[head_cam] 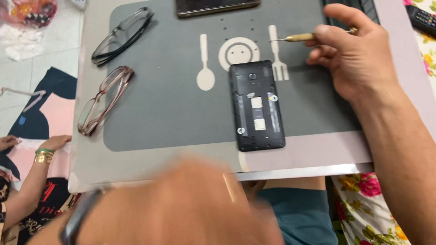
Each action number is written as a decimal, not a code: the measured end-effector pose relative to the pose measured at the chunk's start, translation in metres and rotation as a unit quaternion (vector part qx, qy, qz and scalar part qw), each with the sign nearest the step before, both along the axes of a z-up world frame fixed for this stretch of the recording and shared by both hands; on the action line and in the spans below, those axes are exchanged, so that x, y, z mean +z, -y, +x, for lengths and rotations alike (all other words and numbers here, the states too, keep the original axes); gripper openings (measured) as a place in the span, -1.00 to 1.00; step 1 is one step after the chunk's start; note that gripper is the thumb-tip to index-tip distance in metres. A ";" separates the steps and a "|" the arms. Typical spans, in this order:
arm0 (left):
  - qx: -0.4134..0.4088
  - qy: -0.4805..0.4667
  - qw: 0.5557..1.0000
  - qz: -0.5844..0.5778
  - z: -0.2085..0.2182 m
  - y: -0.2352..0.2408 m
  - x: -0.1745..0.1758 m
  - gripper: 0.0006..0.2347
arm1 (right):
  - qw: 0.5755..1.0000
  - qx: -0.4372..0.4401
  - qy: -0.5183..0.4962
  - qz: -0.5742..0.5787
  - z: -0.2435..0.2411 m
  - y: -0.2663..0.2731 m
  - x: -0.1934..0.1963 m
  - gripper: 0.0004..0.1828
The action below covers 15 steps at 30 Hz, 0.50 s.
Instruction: The person uses a screwdriver to remove screws from the back of a disassembled smartphone. They then use their fingers to manipulate and remove a small internal component from the phone's chassis.
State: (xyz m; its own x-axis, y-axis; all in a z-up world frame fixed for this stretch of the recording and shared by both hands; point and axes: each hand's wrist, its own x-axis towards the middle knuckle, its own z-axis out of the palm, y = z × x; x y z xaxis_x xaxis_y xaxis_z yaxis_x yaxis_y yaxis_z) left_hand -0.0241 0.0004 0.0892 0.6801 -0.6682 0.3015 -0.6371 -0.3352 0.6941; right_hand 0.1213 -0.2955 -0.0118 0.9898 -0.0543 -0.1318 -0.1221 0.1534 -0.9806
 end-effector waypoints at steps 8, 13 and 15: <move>0.123 0.030 0.991 0.044 0.063 -0.021 -0.051 -0.61 | 1.000 0.022 0.002 0.016 -0.003 -0.002 0.006 -0.53; 0.085 0.011 0.996 0.016 0.064 -0.010 -0.075 -0.47 | 0.999 0.037 -0.006 0.011 -0.003 -0.001 0.007 -0.49; 0.063 0.014 0.998 0.010 0.057 -0.010 -0.078 -0.50 | 0.999 0.040 -0.010 -0.014 -0.003 -0.001 0.009 -0.47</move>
